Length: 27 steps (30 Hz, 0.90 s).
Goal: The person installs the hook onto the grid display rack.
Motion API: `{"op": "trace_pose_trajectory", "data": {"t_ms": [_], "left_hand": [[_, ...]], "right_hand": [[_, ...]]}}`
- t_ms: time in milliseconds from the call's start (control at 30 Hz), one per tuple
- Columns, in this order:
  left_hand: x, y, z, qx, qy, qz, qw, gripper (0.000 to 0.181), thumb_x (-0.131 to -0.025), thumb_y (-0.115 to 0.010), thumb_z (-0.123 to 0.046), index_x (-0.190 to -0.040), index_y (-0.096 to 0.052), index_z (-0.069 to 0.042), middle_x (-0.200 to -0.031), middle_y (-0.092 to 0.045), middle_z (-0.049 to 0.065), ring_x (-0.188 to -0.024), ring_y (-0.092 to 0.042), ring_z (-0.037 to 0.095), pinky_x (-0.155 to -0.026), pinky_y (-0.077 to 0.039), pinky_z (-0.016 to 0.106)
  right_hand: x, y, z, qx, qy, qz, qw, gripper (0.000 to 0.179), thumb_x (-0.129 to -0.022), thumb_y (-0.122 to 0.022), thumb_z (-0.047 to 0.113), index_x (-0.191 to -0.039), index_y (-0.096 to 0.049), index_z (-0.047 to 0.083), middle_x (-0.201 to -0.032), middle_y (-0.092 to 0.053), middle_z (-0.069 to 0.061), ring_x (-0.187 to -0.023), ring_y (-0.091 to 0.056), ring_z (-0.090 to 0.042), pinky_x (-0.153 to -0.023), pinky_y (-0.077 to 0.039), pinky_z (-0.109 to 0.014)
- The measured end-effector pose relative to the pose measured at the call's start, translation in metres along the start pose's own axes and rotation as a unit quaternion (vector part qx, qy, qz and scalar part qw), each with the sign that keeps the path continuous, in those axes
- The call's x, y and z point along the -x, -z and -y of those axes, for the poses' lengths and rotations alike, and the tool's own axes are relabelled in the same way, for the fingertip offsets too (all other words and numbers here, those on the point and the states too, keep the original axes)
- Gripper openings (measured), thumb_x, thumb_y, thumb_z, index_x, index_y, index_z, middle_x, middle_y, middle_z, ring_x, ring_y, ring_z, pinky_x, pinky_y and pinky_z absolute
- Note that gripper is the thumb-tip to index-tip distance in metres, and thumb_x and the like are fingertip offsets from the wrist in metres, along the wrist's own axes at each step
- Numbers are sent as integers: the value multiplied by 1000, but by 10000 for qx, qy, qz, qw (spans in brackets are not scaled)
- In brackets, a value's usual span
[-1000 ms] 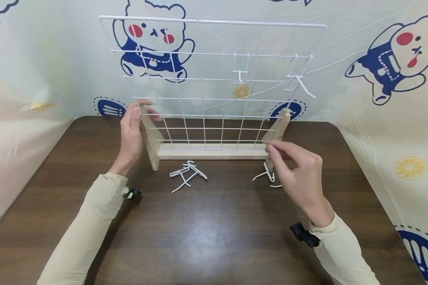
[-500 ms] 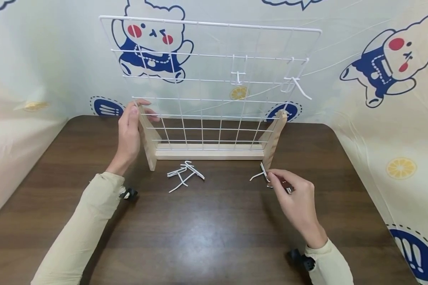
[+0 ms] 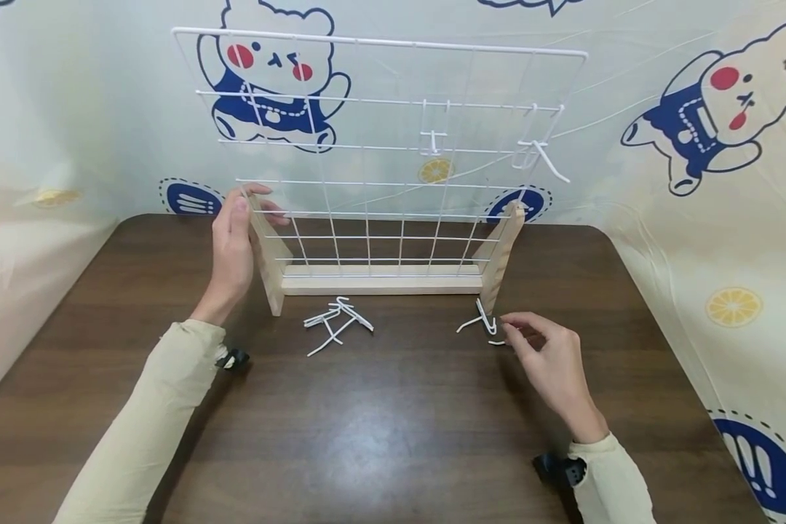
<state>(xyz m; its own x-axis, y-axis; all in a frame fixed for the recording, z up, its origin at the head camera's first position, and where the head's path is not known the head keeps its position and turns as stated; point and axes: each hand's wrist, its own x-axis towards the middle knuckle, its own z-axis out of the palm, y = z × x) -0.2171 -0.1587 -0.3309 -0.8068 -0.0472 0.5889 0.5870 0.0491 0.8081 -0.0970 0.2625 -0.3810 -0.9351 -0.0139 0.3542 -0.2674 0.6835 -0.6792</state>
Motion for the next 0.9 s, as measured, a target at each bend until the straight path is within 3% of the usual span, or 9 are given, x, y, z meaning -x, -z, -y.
{"op": "trace_pose_trajectory", "data": {"t_ms": [233,433,633,767,900], "left_hand": [[0,-1,-4,-105,-47,30,9999,39,-108,-29,-19,-126,-54,5,-104,-56,36,-93,-60,47,-89,-49,39],[1,0,-7,-123,-3,30,9999,38,-108,-29,-19,-125,-55,4,-104,-56,36,-93,-60,46,-87,-48,34],[3,2,-9,-260,-10,31,9997,38,-108,-29,-16,-125,-52,9,-103,-56,38,-92,-59,48,-92,-49,40],[3,1,-9,-241,-26,60,9997,38,-108,-29,-16,-126,-51,9,-104,-56,38,-93,-59,49,-93,-49,43],[1,1,-9,-197,-104,48,9997,38,-108,-30,-15,-125,-51,11,-103,-56,39,-91,-59,49,-92,-50,42]], "right_hand": [[0,-2,-7,-159,-269,551,9980,16,-94,-70,11,-108,-73,6,-90,-74,-11,-71,-72,-20,-59,-55,-22],[0,-4,-12,270,-347,861,9953,20,-92,-71,10,-112,-72,7,-90,-74,-7,-69,-71,-21,-57,-49,-20],[1,-6,-14,471,-400,1544,9861,29,-92,-69,3,-120,-68,1,-92,-74,-11,-72,-69,-17,-59,-51,-24],[0,-6,-16,497,-305,1533,9865,27,-90,-69,0,-117,-69,-2,-98,-73,-13,-81,-71,-20,-67,-55,-24],[-1,-6,-17,568,-159,1464,9875,25,-87,-70,-5,-112,-71,-3,-92,-73,-9,-83,-71,-22,-72,-56,-25]]}}
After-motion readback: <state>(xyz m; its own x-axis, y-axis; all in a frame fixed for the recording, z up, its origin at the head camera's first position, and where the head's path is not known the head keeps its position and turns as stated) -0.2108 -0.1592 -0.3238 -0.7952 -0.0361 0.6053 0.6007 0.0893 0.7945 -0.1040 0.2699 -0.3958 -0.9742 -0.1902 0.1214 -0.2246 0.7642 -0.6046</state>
